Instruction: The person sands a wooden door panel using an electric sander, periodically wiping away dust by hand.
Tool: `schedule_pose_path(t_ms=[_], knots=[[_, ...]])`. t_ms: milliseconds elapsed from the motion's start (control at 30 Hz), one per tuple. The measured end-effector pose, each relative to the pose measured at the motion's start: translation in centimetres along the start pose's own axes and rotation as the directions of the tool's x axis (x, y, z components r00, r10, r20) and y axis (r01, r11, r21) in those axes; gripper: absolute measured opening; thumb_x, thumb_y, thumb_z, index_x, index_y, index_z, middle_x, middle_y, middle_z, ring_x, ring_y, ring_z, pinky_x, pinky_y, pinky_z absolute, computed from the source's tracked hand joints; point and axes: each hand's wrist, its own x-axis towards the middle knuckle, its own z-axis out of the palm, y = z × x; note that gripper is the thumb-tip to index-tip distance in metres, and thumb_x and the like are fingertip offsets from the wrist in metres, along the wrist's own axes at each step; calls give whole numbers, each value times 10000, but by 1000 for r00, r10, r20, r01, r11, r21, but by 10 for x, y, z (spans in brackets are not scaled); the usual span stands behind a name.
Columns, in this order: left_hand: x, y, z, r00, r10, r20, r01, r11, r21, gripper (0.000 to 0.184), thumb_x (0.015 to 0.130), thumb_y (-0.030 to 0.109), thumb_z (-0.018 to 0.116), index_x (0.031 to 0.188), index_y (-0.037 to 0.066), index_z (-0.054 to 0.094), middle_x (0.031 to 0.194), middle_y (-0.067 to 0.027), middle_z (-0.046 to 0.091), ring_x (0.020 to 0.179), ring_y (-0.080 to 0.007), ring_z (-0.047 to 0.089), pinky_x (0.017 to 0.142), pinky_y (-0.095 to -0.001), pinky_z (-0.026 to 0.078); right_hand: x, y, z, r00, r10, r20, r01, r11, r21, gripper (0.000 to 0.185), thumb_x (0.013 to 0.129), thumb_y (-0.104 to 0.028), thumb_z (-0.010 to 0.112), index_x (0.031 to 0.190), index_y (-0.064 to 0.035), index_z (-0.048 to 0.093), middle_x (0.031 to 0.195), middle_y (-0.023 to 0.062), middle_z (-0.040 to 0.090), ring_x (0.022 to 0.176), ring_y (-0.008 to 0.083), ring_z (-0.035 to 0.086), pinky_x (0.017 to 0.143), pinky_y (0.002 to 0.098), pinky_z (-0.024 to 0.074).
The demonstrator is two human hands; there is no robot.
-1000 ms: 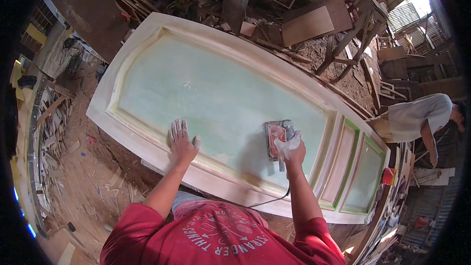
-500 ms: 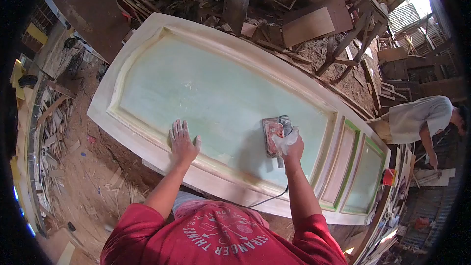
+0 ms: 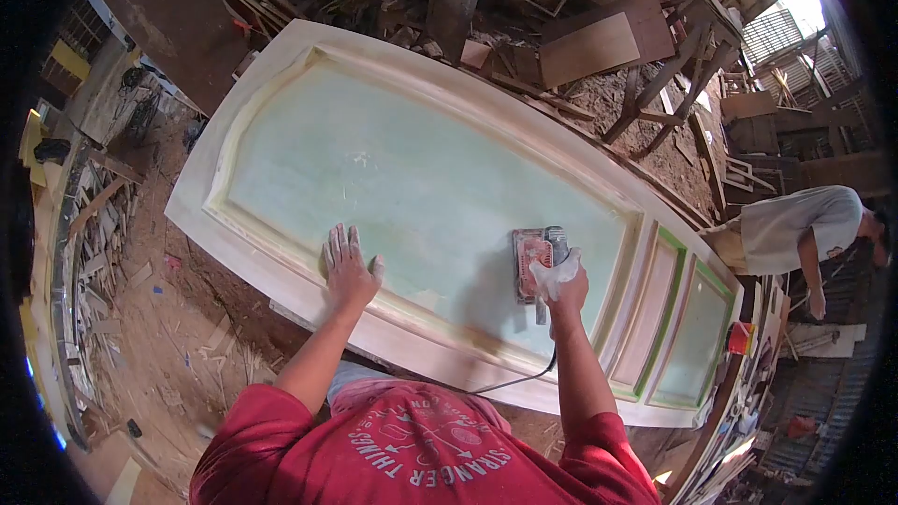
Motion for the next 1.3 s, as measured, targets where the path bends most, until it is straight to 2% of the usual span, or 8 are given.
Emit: schedule_pose_path(t_ms=[433,567,667,900,1100,1167,1300], knots=[[0,4,-3,999,-22,31,21,1000,15,934,1011,501,681,1709,-47,390,1791,-315,332,1698,-453,260,1392,-623,180,-9,-68,15,983,-184,14,184,983,-7,700,771,-480,845,1214,11,614,1039,286,794,999,511,773,900,555,623],[-2,3,-1,1000,-10,28,9,1000,23,939,1015,516,667,1715,-41,384,1806,-304,313,1706,-450,243,1396,-616,173,-15,-91,19,964,-264,45,263,964,25,674,782,-504,839,1181,-3,628,1008,281,792,989,491,780,890,557,620],[-1,4,-2,999,-25,48,24,1000,16,940,1016,520,663,1716,-40,383,1807,-301,312,1707,-450,239,1397,-613,172,-21,-109,20,956,-280,88,277,960,46,679,781,-474,837,1192,8,594,1033,295,793,1010,503,775,911,553,614],[-1,-1,4,999,-9,35,8,1000,26,951,1008,510,677,1720,-42,373,1798,-315,318,1702,-455,248,1396,-615,173,-26,-105,33,935,-352,41,351,936,30,649,793,-473,830,1175,-2,597,977,276,769,969,500,763,876,567,608],[2,-2,7,997,18,70,-18,1000,3,973,1004,496,684,1730,-53,340,1816,-322,274,1713,-469,209,1392,-640,145,-25,-66,25,970,-241,17,241,970,17,655,786,-478,838,1165,-5,591,1009,282,780,965,505,763,863,567,612],[4,4,7,994,29,103,-28,1000,-15,983,1004,489,686,1736,-55,320,1824,-323,250,1719,-475,183,1392,-649,124,-26,-51,14,986,-162,37,161,987,21,673,805,-511,812,1197,0,617,1035,297,781,998,498,773,906,565,614],[15,45,24,954,248,169,-227,965,-133,1002,1015,503,669,1758,-42,275,1843,-314,200,1729,-474,140,1393,-661,79,-28,-17,-6,999,-29,40,28,1000,10,689,796,-505,805,1223,6,625,1052,293,789,1010,494,778,928,562,619]])
